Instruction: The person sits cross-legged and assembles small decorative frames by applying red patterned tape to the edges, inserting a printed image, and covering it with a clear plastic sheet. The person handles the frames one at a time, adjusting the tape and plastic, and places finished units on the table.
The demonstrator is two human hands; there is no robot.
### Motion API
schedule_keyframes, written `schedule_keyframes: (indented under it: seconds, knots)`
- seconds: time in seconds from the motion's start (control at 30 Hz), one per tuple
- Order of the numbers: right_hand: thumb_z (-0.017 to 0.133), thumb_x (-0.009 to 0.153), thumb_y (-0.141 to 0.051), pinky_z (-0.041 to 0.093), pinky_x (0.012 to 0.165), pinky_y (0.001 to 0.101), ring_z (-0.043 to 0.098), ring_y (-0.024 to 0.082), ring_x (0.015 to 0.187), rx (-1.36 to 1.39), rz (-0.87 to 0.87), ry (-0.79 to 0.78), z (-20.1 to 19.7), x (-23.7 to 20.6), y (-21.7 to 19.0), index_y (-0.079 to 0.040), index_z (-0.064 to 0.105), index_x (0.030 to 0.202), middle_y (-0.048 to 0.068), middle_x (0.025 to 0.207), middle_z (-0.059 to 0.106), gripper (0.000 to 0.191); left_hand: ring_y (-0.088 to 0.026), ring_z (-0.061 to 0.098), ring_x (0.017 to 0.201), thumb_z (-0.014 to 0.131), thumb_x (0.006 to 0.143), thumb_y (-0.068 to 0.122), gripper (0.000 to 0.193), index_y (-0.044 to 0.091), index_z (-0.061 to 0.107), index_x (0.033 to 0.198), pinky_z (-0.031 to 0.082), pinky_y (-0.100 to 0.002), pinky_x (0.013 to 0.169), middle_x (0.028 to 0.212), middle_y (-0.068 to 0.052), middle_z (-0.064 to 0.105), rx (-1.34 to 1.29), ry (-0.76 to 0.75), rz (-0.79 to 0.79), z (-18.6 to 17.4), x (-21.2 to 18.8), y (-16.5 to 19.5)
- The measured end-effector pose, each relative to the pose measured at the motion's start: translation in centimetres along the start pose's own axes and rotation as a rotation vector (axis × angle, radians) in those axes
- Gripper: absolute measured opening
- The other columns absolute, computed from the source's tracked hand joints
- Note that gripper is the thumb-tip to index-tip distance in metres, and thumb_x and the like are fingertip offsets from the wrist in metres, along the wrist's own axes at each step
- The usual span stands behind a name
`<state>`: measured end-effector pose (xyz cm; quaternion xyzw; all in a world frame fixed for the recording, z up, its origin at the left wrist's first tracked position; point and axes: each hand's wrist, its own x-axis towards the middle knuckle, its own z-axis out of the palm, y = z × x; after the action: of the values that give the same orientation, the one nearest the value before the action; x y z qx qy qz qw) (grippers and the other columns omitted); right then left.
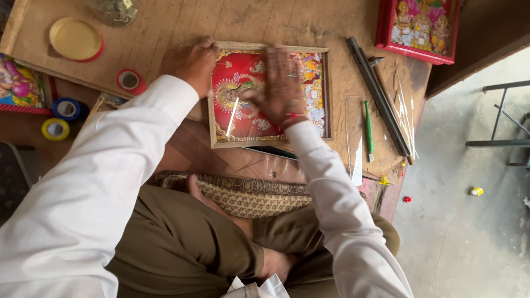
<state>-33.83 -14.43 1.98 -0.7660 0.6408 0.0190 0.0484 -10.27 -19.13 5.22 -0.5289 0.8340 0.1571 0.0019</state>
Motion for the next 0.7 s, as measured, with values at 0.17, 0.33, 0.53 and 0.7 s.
schedule_keyframes:
  seconds: [0.17,0.33,0.53,0.7]
  knots:
    - [0.012,0.08,-0.098,0.004,0.128,0.0518,0.005,0.038,0.161,0.019,0.272,0.108,1.2,-1.3,7.7,0.0,0.007,0.166,0.025,0.173,0.006,0.13,-0.029,0.061,0.124,0.097,0.059,0.022,0.09,0.003,0.058,0.138,0.052,-0.044,0.096,0.147,-0.006,0.054,-0.009,0.05,0.033,0.0,0.3,-0.3]
    - [0.022,0.085,-0.094,0.005,0.133,0.0573,0.007,0.036,0.165,0.033,0.356,0.17,2.1,-2.1,7.4,0.001,0.008,0.167,0.022,0.176,0.009,0.126,-0.03,0.06,0.121,0.1,0.048,0.024,0.095,0.009,0.063,0.135,0.05,-0.043,0.093,0.144,-0.004,0.057,-0.142,0.188,0.131,1.2,-0.8,-2.0]
    - [0.053,0.083,-0.085,0.012,0.13,0.051,0.009,0.039,0.159,0.039,-0.02,0.026,1.2,-1.5,-6.1,0.007,0.013,0.161,0.026,0.17,0.011,0.127,-0.028,0.064,0.122,0.098,0.058,0.019,0.084,0.013,0.067,0.136,0.053,-0.045,0.093,0.143,0.002,0.063,-0.138,0.21,0.095,2.1,-0.8,-1.9]
    - [0.026,0.085,-0.09,0.011,0.131,0.0482,0.013,0.035,0.16,-0.005,-0.134,0.053,-0.3,-8.5,-13.6,0.008,0.015,0.162,0.023,0.171,0.014,0.125,-0.031,0.063,0.117,0.099,0.052,0.018,0.086,0.013,0.068,0.132,0.053,-0.046,0.09,0.142,-0.004,0.06,-0.089,0.225,0.045,2.0,0.0,-1.5]
